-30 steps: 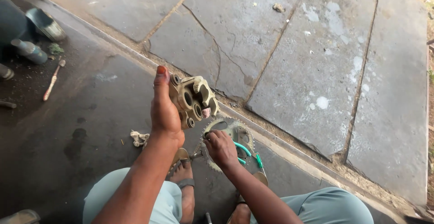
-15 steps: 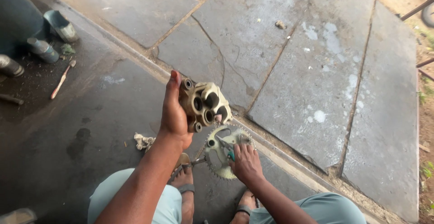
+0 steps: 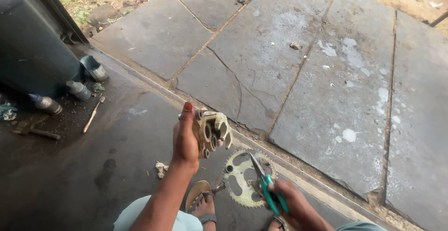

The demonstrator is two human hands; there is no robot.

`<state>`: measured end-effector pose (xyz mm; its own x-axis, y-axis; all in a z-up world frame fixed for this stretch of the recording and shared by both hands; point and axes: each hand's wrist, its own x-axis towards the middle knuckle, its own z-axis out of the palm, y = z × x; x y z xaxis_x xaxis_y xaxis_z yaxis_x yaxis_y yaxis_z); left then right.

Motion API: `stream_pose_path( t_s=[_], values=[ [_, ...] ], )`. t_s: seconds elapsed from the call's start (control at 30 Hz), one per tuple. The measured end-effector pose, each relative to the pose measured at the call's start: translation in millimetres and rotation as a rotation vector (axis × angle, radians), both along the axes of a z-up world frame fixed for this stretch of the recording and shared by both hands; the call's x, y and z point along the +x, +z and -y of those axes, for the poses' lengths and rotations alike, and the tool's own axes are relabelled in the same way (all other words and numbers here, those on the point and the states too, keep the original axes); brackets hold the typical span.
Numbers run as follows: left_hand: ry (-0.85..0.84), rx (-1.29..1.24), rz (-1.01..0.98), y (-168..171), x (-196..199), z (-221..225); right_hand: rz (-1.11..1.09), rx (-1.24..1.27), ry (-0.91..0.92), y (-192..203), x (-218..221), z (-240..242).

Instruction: The person sits on the ground and cleans a motorcycle brake caliper. They wipe the caliper with a cloth, use pliers to pick at and remove material from the caliper's piston cavities, and finish by working on it with a screwdriver.

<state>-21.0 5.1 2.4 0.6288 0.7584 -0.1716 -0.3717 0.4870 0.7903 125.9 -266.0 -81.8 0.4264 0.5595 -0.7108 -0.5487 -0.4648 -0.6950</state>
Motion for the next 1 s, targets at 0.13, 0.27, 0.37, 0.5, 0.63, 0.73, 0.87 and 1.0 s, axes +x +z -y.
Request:
stream_pose_path(
  t_s=[0.13, 0.27, 0.37, 0.5, 0.63, 0.73, 0.87, 1.0],
  values=[
    [-0.112, 0.28, -0.129, -10, 3, -1, -0.513, 0.238, 0.047, 5, -20, 38],
    [-0.248, 0.436, -0.12, -2, -4, 4, -0.668, 0.439, 0.181, 0, -46, 42],
    [-0.323, 0.555, -0.099, 0, -7, 14, -0.68, 0.551, 0.319, 28, -50, 32],
    [-0.407, 0.541, -0.1, 0, -8, 16, -0.666, 0.726, 0.439, 65, -45, 19],
    [-0.491, 0.297, -0.061, 8, -9, 19, -0.637, 0.765, 0.5, 60, -45, 28],
    [-0.47, 0.128, -0.028, 6, -4, 22, -0.787, 0.906, 0.475, -9, -54, 39],
    [-0.447, 0.029, -0.059, 7, 8, 26, -0.627, 0.914, 0.473, 3, -51, 40],
    [-0.536, 0.043, -0.077, 1, 11, 26, -0.387, 1.082, 0.448, -32, -53, 41]
  ],
)
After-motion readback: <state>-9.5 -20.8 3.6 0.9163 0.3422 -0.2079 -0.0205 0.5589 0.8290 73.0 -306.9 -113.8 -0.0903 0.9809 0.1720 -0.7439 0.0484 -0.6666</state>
